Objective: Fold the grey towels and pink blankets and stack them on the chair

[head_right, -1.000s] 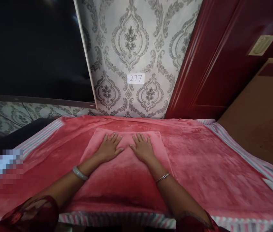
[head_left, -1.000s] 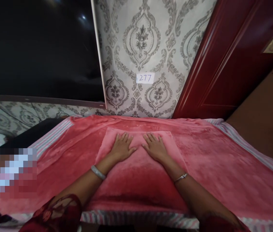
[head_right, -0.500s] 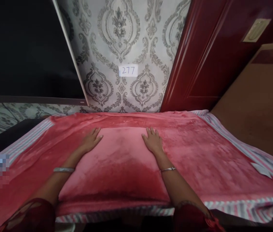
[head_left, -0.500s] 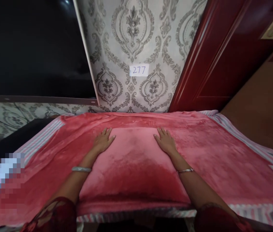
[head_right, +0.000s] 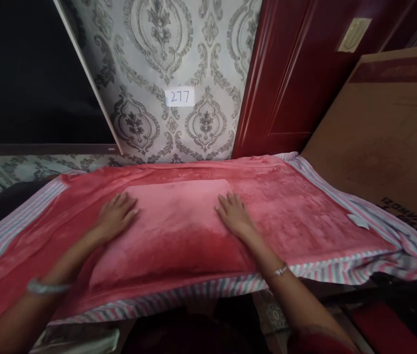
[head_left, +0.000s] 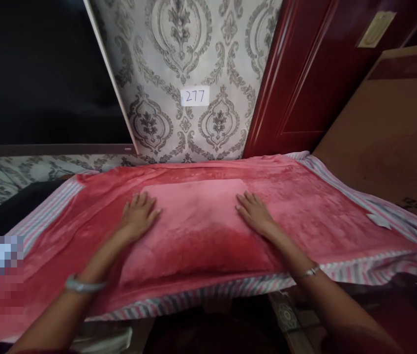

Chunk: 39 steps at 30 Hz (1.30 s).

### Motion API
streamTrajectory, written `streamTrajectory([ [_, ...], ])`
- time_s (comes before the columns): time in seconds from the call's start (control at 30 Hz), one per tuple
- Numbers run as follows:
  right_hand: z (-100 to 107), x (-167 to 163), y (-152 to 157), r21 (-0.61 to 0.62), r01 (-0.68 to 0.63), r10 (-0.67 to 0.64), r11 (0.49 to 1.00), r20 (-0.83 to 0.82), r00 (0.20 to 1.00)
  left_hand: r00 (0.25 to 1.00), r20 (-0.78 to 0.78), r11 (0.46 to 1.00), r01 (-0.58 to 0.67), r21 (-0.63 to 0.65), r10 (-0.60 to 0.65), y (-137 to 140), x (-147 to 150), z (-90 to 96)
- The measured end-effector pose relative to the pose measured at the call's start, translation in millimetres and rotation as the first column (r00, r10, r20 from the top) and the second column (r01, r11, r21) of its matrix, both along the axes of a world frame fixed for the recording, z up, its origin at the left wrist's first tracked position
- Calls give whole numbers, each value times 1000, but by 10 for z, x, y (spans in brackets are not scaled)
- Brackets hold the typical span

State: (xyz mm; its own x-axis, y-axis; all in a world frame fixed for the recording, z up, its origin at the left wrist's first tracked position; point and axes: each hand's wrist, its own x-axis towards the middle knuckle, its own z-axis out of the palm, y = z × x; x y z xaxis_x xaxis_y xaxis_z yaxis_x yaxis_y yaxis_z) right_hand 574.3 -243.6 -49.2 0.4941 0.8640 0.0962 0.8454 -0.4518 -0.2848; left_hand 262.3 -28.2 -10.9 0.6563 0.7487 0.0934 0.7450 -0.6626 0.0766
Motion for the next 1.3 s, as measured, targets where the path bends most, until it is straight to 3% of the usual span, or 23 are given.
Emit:
streamTrajectory([
  [0.13,-44,-760,-250,163,-223,194,961,179,965,940,34,935,333,122,-339,-885,115,-112],
  [0.27,-224,-1181,-275,146,-299,271,943,184,945,913,48,904,392,170,-405,-1305,262,-416],
  [0.4,-268,-1172,-280,164,-293,268,942,156,951,917,78,909,373,186,-392,-1279,266,-549],
  [0.9,-242,-1028,-370,167,-278,259,946,122,958,906,81,893,391,222,-416,-1253,227,-535],
  [1.13,-464,-568,-775,227,-27,8,974,84,996,895,110,879,392,271,-433,-1200,224,-589],
  [1.3,-661,-371,-1073,426,140,-109,894,-97,989,892,128,877,384,288,-433,-1174,228,-613],
])
